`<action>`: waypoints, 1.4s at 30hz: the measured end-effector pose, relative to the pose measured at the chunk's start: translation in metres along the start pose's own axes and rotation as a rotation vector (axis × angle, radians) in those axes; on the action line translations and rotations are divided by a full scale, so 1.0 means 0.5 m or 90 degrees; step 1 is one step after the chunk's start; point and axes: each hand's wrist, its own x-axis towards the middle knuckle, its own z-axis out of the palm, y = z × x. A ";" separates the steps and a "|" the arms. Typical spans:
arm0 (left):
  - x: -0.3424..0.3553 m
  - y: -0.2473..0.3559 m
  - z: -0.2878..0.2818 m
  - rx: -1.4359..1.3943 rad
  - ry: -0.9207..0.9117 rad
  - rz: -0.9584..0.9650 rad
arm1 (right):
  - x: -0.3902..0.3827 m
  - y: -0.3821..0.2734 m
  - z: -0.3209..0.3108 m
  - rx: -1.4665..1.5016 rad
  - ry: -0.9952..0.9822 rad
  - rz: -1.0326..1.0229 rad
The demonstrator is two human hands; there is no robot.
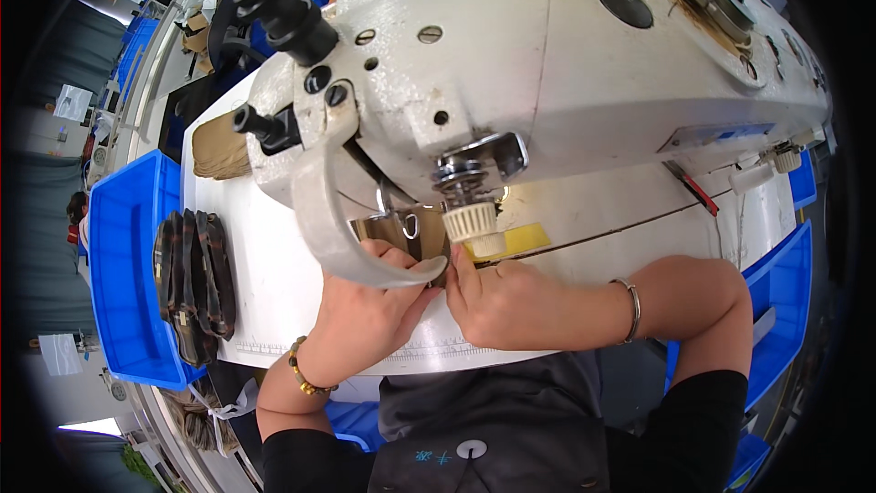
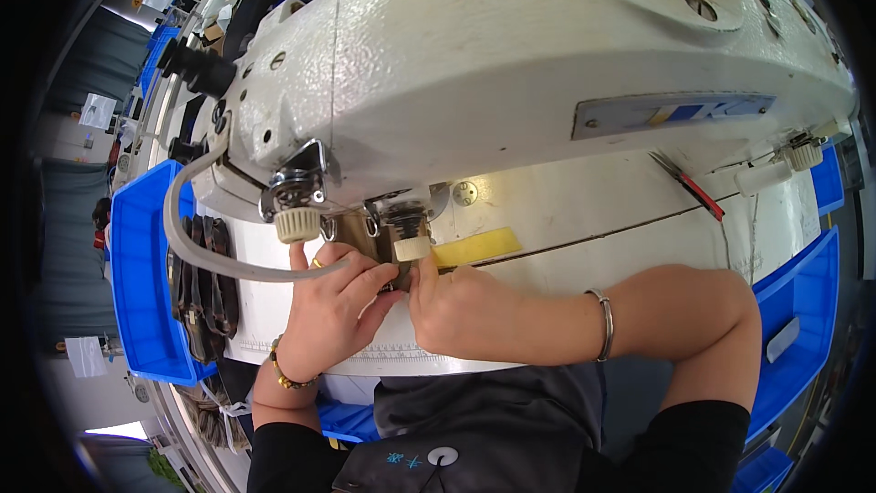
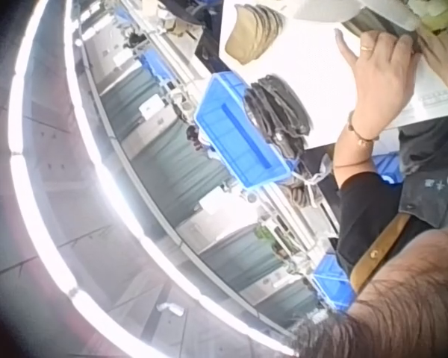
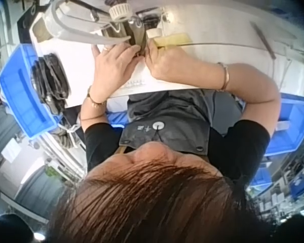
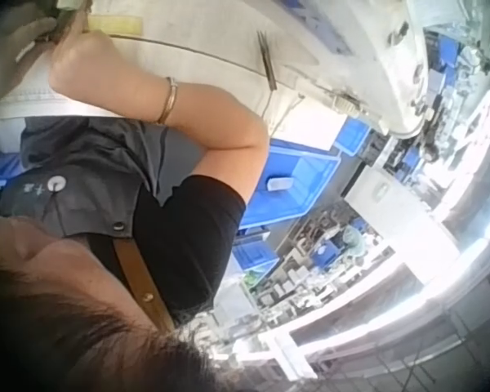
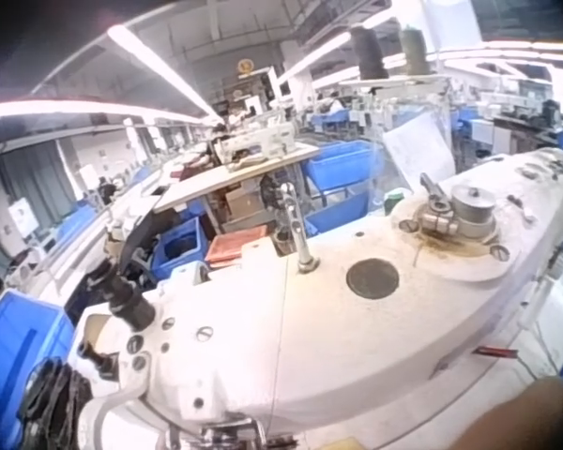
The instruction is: Sewing parts of a slipper or shoe together using an industrial sewing machine in a factory.
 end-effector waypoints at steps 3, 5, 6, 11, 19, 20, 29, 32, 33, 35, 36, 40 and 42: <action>-0.004 -0.002 0.002 0.006 0.029 0.006 | 0.005 0.005 -0.003 -0.002 0.018 0.008; -0.006 -0.004 0.002 0.014 0.047 0.010 | 0.010 0.034 -0.011 0.229 0.038 0.068; -0.005 -0.006 0.000 0.000 0.038 0.003 | 0.016 0.045 -0.007 0.229 0.037 0.066; -0.005 -0.014 0.005 0.012 0.040 0.014 | 0.018 0.067 0.053 0.265 0.082 0.149; 0.002 -0.030 -0.012 -0.041 -0.068 0.018 | 0.012 0.068 0.059 0.369 0.144 0.068; 0.002 -0.027 -0.010 -0.040 -0.068 0.018 | 0.014 0.069 0.052 0.273 0.201 0.035; -0.001 -0.009 0.016 -0.054 0.079 -0.031 | 0.013 0.055 0.033 0.097 0.262 0.023; -0.005 -0.017 0.021 -0.021 0.109 0.041 | 0.009 0.029 0.006 0.081 0.136 0.054; -0.005 -0.017 0.021 -0.014 0.099 0.039 | 0.006 0.024 0.008 0.081 0.136 0.054; -0.005 -0.016 0.022 -0.007 0.089 0.036 | 0.000 0.019 0.016 0.101 0.061 0.056; -0.005 -0.014 0.023 -0.012 0.101 0.034 | 0.001 0.019 0.016 0.101 0.061 0.055; -0.004 -0.011 0.032 0.008 0.129 0.058 | 0.006 0.017 0.011 0.115 0.044 0.023; 0.001 -0.010 0.037 -0.005 0.120 0.065 | 0.005 0.012 0.009 0.110 0.038 0.013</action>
